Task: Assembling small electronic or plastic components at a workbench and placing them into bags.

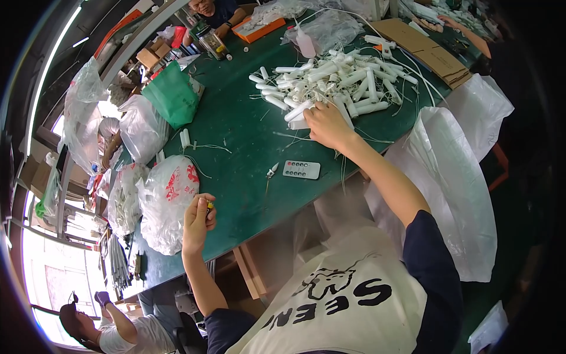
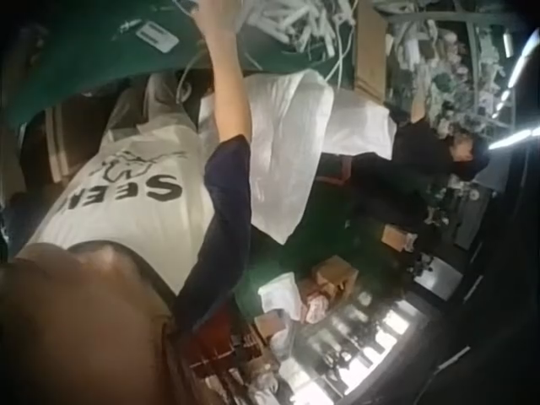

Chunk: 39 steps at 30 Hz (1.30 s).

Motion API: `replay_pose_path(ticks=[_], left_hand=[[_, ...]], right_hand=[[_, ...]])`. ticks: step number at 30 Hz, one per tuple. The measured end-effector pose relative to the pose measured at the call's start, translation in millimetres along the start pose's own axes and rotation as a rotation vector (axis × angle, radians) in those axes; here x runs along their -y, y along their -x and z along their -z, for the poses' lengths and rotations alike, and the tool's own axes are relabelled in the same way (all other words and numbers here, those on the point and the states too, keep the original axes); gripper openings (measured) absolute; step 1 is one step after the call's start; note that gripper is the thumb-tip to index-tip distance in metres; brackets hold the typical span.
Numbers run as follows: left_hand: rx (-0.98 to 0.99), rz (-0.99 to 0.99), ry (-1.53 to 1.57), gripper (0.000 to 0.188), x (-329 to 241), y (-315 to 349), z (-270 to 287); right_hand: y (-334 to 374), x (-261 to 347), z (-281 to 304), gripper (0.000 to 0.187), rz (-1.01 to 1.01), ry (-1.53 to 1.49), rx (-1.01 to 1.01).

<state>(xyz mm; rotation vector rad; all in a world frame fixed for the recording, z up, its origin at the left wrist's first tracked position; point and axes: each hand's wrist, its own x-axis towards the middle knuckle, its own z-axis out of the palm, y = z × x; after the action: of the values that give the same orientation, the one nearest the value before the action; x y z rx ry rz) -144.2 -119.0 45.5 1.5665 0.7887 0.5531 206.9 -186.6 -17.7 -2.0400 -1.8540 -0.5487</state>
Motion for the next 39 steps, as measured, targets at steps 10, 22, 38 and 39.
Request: replay_pose_path(ticks=[10,22,38,39], left_hand=[[-0.013,0.023,-0.037,0.026,7.0,-2.9,-2.0],[-0.004,0.048,-0.043,0.026,10.7,-9.2,-5.4],[-0.089,-0.195,-0.005,0.024,-24.0,-15.2,-62.8],[-0.106,-0.188,-0.001,0.024,-30.6,-13.0,-69.7]], right_hand=[[-18.7,-17.1,40.3,0.026,-0.297,-0.542,-0.349],[-28.8,-42.1,135.2,0.017,0.0,-1.183,-0.841],[51.2,55.8,146.8,0.031,0.119,-1.585,-0.17],[52.4,65.1,139.7,0.029,0.051,-1.599,-0.007]])
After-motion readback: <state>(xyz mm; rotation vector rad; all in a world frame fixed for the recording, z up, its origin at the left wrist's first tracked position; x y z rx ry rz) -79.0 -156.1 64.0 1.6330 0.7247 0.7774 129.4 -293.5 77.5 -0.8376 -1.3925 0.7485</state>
